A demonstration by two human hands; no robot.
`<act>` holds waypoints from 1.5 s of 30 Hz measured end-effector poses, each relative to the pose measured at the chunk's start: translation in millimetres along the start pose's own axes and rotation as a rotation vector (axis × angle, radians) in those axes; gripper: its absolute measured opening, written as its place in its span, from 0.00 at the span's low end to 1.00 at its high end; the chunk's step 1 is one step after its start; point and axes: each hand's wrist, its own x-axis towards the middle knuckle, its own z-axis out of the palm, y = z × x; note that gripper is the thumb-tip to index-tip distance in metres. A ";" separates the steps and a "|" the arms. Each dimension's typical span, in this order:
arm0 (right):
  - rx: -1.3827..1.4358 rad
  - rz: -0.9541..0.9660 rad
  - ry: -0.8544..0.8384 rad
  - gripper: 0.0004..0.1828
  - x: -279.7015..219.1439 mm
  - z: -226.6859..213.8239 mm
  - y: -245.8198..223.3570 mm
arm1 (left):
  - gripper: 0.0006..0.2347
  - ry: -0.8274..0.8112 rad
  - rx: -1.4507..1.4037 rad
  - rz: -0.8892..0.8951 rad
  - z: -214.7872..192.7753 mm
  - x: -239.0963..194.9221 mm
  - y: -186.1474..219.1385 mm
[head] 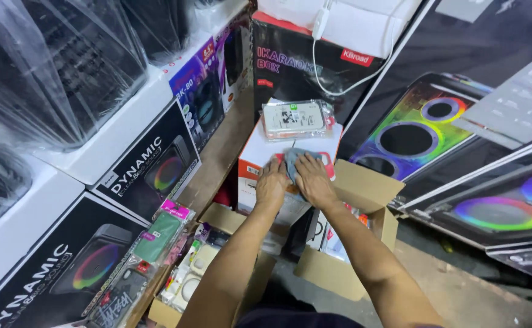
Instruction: The person repeatedly picks up small packaged electronics from a cardboard box, wipes each item with a gray cloth, and places it on top of a white box. The items include phone cases, power banks, and other small accessories. The person continues this cycle for the duration of the clip.
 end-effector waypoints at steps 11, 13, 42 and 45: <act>0.012 -0.102 0.083 0.25 -47.5 18.3 75.6 | 0.26 0.007 0.024 -0.015 -2.0 -10.7 5.9; 0.021 -0.105 0.120 0.25 -43.6 20.4 102.0 | 0.26 0.057 0.051 0.018 -11.2 1.8 4.7; 0.091 0.208 0.271 0.20 -6.0 50.5 56.4 | 0.21 -0.062 -0.824 -0.551 18.8 38.8 -33.6; -0.043 0.151 0.192 0.23 1.1 21.4 -7.7 | 0.20 -0.025 -0.959 -0.560 27.0 42.6 -39.3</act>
